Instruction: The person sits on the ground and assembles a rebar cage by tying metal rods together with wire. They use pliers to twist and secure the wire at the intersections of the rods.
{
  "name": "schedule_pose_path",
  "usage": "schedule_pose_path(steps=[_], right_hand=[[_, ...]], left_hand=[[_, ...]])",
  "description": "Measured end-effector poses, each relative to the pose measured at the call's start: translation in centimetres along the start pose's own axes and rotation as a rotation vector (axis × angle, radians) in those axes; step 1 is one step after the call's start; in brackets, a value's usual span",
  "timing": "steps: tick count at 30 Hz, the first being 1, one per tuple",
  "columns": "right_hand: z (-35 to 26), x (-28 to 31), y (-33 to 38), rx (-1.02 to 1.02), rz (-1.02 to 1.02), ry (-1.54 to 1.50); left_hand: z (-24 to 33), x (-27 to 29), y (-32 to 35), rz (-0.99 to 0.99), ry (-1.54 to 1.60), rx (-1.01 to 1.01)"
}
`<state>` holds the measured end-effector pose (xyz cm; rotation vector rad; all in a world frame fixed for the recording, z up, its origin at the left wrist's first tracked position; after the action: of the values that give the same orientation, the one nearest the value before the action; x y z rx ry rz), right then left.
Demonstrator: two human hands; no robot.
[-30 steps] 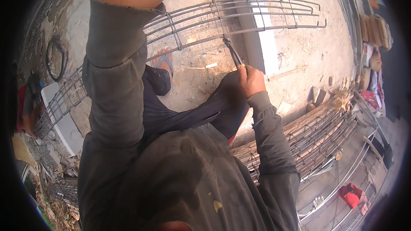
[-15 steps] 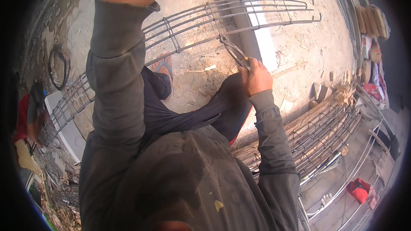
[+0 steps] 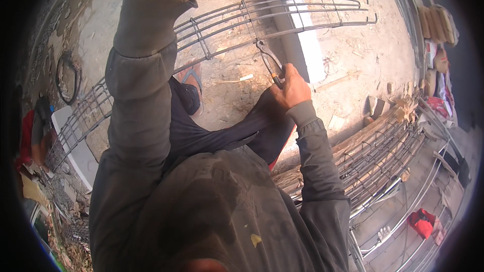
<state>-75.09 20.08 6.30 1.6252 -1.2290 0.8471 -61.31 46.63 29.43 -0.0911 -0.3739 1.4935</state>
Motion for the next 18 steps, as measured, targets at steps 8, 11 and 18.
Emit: schedule_pose_path(steps=[8,11,18], right_hand=[[1.8,-4.5,1.4,-0.348,-0.562,-1.514],[-1.1,-4.7,1.9,-0.428,-0.408,-1.632],[-0.1,-5.1,2.9,-0.318,-0.131,-1.245]], left_hand=[[0.5,-1.8,0.1,-0.094,-0.173,0.004],[-1.4,-2.2,-0.5,-0.284,-0.385,0.178],[-1.5,1.4,-0.7,-0.029,-0.414,0.091]])
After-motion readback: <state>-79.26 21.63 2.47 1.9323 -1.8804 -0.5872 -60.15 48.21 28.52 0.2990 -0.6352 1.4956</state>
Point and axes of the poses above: each hand's wrist, its own y-axis away from the middle knuckle, its own x-axis out of the back of the hand, z = x × y, the point moved 5 cm from there along -y, towards the middle knuckle, and after that the axes turned 1 degree about -x, right-handed, at the moved point
